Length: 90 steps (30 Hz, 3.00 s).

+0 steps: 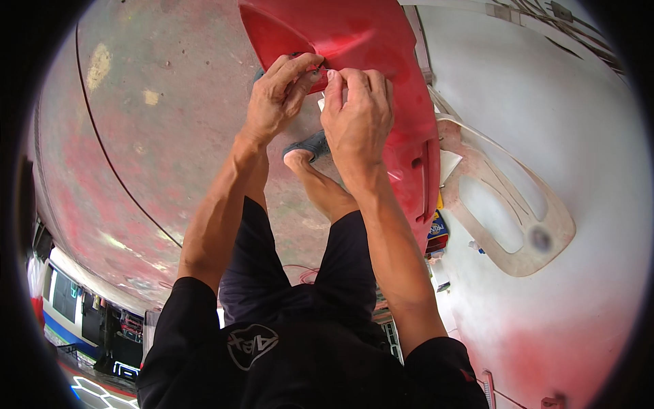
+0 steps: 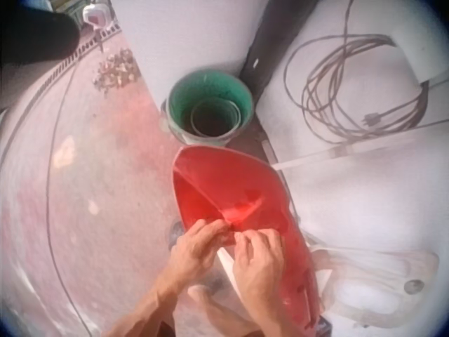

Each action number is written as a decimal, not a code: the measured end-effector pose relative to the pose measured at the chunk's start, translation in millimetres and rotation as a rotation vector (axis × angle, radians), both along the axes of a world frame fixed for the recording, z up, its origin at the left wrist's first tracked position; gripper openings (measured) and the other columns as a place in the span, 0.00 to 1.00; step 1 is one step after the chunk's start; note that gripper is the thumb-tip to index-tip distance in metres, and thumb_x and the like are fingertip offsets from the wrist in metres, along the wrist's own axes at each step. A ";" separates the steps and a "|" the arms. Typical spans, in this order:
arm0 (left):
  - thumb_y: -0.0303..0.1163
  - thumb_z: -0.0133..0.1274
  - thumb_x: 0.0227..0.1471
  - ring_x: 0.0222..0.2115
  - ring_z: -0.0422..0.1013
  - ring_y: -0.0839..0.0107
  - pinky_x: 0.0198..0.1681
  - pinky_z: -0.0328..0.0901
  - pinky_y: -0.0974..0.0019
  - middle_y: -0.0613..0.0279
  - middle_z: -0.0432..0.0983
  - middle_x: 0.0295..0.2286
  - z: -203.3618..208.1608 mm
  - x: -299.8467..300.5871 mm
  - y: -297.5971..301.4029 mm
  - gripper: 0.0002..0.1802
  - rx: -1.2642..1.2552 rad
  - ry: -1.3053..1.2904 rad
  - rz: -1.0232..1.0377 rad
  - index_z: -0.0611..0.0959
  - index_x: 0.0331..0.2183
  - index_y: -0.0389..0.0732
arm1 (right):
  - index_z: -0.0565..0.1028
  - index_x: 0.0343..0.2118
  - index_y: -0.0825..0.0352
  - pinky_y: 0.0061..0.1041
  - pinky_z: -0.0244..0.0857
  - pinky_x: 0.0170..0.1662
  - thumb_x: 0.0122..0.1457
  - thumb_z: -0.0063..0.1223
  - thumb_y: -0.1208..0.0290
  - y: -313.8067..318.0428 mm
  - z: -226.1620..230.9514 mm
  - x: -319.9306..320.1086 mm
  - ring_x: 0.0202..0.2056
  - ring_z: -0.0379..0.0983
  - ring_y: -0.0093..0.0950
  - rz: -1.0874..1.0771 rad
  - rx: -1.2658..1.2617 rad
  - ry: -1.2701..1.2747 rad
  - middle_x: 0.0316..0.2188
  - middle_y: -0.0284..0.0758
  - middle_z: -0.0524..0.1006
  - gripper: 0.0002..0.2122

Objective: The person picks up a red plastic car part and uses a small tool to scrape its surface. They then walk to a bucket, wet a green cloth, and wipe the red part thoroughly with the cloth.

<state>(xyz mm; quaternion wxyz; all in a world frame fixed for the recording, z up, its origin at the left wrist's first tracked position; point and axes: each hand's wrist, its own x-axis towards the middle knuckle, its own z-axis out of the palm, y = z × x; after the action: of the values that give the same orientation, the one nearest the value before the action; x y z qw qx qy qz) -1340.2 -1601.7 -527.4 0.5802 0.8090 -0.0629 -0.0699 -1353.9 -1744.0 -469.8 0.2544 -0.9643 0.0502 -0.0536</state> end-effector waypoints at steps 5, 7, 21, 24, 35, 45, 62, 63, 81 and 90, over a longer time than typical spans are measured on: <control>0.27 0.58 0.58 0.28 0.75 0.71 0.32 0.70 0.69 0.60 0.80 0.30 -9.2 -3.8 -1.6 0.12 -0.004 -0.005 0.068 0.82 0.44 0.41 | 0.79 0.31 0.71 0.33 0.68 0.30 0.60 0.59 0.70 10.3 -0.1 -7.2 0.25 0.74 0.32 -0.168 0.246 0.130 0.24 0.37 0.77 0.08; 0.28 0.58 0.59 0.28 0.75 0.73 0.32 0.70 0.70 0.60 0.80 0.30 -13.9 -10.0 -10.0 0.10 -0.050 0.030 0.128 0.82 0.44 0.41 | 0.79 0.31 0.72 0.29 0.69 0.28 0.61 0.60 0.69 17.1 -4.1 -11.7 0.23 0.73 0.26 -0.291 0.385 0.203 0.24 0.36 0.78 0.10; 0.39 0.51 0.64 0.29 0.68 0.81 0.31 0.60 0.76 0.69 0.77 0.28 -10.0 -30.1 12.5 0.18 -0.495 0.582 0.090 0.82 0.48 0.37 | 0.78 0.43 0.70 0.22 0.72 0.28 0.60 0.62 0.70 -9.4 10.0 9.8 0.22 0.77 0.22 -0.021 0.687 0.714 0.28 0.35 0.82 0.12; 0.39 0.49 0.65 0.29 0.66 0.82 0.32 0.61 0.75 0.69 0.75 0.28 -12.2 -27.1 20.7 0.18 -0.535 0.628 0.010 0.82 0.48 0.37 | 0.74 0.48 0.65 0.28 0.73 0.32 0.54 0.65 0.72 -15.9 18.1 29.3 0.27 0.79 0.32 0.421 0.419 0.523 0.32 0.40 0.81 0.18; 0.36 0.49 0.65 0.21 0.53 0.85 0.24 0.48 0.78 0.78 0.64 0.21 -13.4 -37.1 34.4 0.16 -0.975 0.935 0.023 0.82 0.48 0.38 | 0.78 0.40 0.67 0.34 0.71 0.39 0.52 0.64 0.68 -12.9 20.4 79.5 0.34 0.75 0.38 1.060 0.075 0.449 0.32 0.37 0.74 0.14; 0.36 0.51 0.64 0.19 0.50 0.85 0.22 0.47 0.77 0.78 0.61 0.20 -3.5 -40.3 34.4 0.17 -0.863 0.834 0.085 0.81 0.50 0.38 | 0.77 0.32 0.68 0.32 0.71 0.34 0.56 0.61 0.59 -10.8 6.0 79.8 0.31 0.74 0.36 1.141 -0.008 0.356 0.29 0.36 0.72 0.14; 0.37 0.53 0.64 0.17 0.52 0.87 0.21 0.48 0.79 0.80 0.61 0.19 10.8 -59.8 5.7 0.16 -0.980 0.820 0.390 0.79 0.49 0.38 | 0.75 0.35 0.69 0.41 0.72 0.35 0.56 0.52 0.72 22.6 -8.6 60.0 0.34 0.78 0.46 0.667 -0.046 0.331 0.28 0.44 0.78 0.07; 0.38 0.52 0.64 0.18 0.53 0.87 0.21 0.49 0.79 0.79 0.61 0.19 10.2 -59.4 5.8 0.17 -0.906 0.760 0.374 0.80 0.49 0.37 | 0.76 0.36 0.69 0.41 0.72 0.35 0.56 0.51 0.72 20.8 -11.8 60.7 0.34 0.78 0.46 0.679 -0.044 0.290 0.28 0.45 0.78 0.08; 0.40 0.56 0.62 0.39 0.72 0.80 0.46 0.66 0.74 0.66 0.80 0.38 15.9 -33.7 20.2 0.20 -0.561 0.601 0.159 0.82 0.48 0.35 | 0.77 0.45 0.68 0.34 0.69 0.43 0.57 0.56 0.72 1.7 48.0 137.3 0.41 0.74 0.40 1.343 0.069 0.691 0.39 0.40 0.76 0.13; 0.43 0.59 0.59 0.39 0.72 0.79 0.47 0.65 0.72 0.68 0.81 0.36 13.8 -28.9 15.0 0.19 -0.556 0.645 0.207 0.85 0.44 0.36 | 0.75 0.34 0.70 0.37 0.69 0.42 0.57 0.53 0.74 -21.6 19.6 116.8 0.37 0.74 0.40 1.446 -0.082 0.269 0.33 0.42 0.75 0.06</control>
<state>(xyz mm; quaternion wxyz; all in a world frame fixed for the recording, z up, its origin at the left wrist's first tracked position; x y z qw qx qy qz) -1369.1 -1586.7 -513.6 0.7696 0.5610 0.1867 -0.2410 -1237.0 -1765.6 -450.2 0.1815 -0.7635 -0.5694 0.2446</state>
